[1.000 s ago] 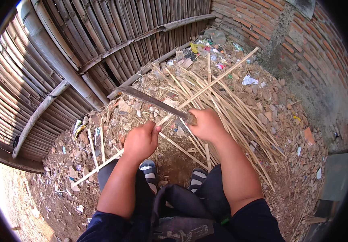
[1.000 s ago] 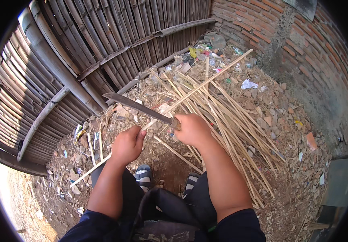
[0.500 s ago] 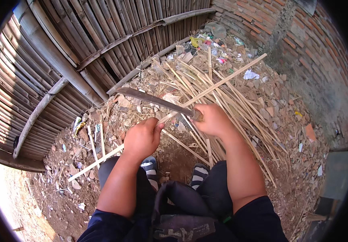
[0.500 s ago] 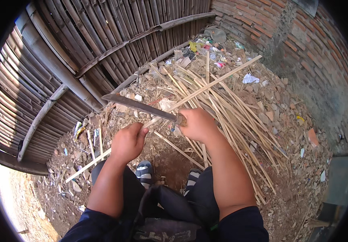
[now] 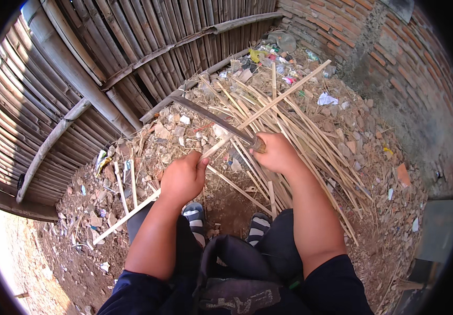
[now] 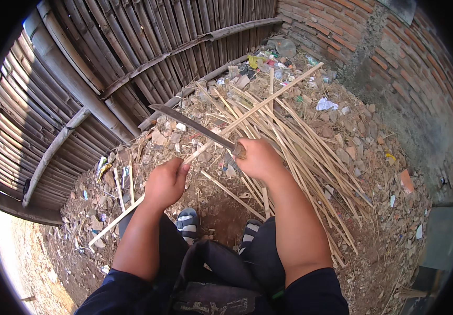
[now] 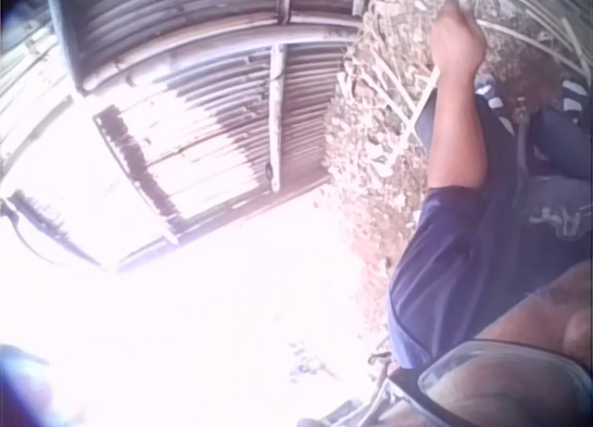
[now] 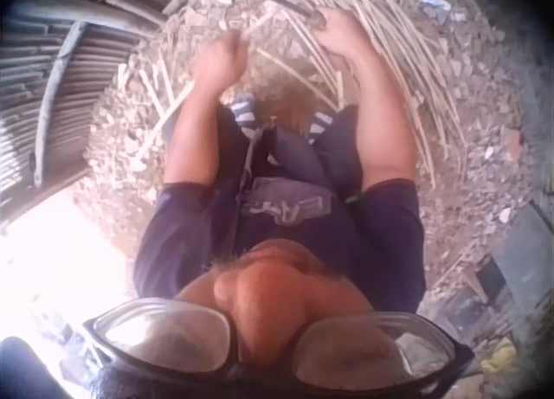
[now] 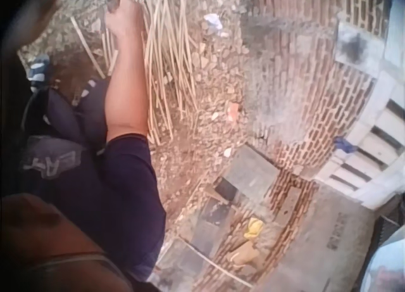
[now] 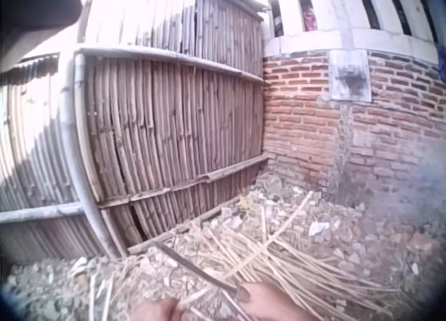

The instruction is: The person shaves a bamboo strip with a blade, removing outer layers while holding the strip in one hand and the blade in the other.

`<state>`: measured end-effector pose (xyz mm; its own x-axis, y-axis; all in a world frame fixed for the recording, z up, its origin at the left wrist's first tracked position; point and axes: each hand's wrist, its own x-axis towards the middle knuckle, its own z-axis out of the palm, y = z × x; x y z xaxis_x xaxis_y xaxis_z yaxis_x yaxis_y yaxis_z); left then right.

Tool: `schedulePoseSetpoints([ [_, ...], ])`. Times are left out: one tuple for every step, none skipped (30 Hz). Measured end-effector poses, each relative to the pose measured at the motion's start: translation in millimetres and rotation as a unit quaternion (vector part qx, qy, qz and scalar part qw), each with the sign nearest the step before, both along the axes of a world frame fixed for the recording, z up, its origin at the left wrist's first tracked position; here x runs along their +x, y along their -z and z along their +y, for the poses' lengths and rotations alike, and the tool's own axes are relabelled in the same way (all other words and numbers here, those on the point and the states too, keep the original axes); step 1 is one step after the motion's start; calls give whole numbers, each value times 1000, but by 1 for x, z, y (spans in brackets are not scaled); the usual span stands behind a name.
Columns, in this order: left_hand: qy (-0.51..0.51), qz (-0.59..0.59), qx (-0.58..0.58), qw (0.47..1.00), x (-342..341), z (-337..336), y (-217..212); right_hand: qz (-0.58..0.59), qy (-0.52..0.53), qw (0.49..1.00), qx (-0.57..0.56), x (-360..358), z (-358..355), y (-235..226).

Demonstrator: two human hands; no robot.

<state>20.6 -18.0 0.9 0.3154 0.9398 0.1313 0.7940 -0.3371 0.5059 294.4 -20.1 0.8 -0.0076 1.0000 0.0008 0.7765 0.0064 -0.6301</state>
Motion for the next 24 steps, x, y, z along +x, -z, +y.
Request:
schedulePoseSetpoints([
  [0,2,-2,1000,-1,-1,1,2,0,1000,-2,-6,-1,-1],
  [2,-7,5,1000,-1,-3,0,-49,-25,998,26,-13,-4,-5],
  [3,-17,13,1000,-2,-4,0,-100,-51,992,55,-16,-4,-5],
  [2,-14,9,1000,-4,-5,0,-54,-33,998,0,-8,1,-4],
  [5,-7,4,1000,-4,-3,-3,-18,-8,1000,3,5,4,-7],
  [8,-1,0,1000,-3,-2,-5,19,42,999,14,22,8,1],
  [8,-3,4,1000,-3,-2,-8,56,89,994,30,38,13,10],
  [12,1,-5,1000,-5,-3,-9,97,116,988,40,43,11,11],
  [16,4,-13,1000,-6,-3,-10,97,118,987,43,44,11,13],
  [18,8,-9,1000,-6,-3,-9,59,100,993,37,38,9,12],
  [18,8,-11,1000,-5,-4,-8,19,80,996,29,27,6,6],
  [13,5,-1,1000,-3,-4,-9,-5,48,999,15,13,2,-1],
  [5,2,7,1000,-3,-5,-6,-42,14,999,3,-2,-2,-8],
  [4,1,4,1000,-4,-4,-4,-77,-24,997,7,-9,-6,-11],
  [13,-3,8,1000,-6,-3,0,-113,-64,992,12,-12,-7,-12],
  [24,-7,14,1000,-7,-2,1,-113,-63,992,10,-7,-7,-9],
  [25,-6,16,1000,-5,-1,1,-45,-50,998,5,3,-4,-4],
  [35,-19,14,999,-1,-2,0,24,-39,999,0,9,-3,0],
  [41,-32,13,999,1,-2,-1,25,-42,999,2,7,-2,-2],
  [35,-24,16,999,1,-2,-2,18,-36,999,-11,5,-2,-5],
  [32,-23,18,999,0,-1,-1,10,-31,999,-24,3,-2,-9],
  [30,-30,23,999,0,1,2,-22,-23,999,-9,-4,-4,-10],
  [28,-37,28,999,0,1,4,-22,-22,999,-9,-10,-6,-8],
  [29,-37,28,999,0,1,2,-58,-48,997,27,-15,-7,-6],
])
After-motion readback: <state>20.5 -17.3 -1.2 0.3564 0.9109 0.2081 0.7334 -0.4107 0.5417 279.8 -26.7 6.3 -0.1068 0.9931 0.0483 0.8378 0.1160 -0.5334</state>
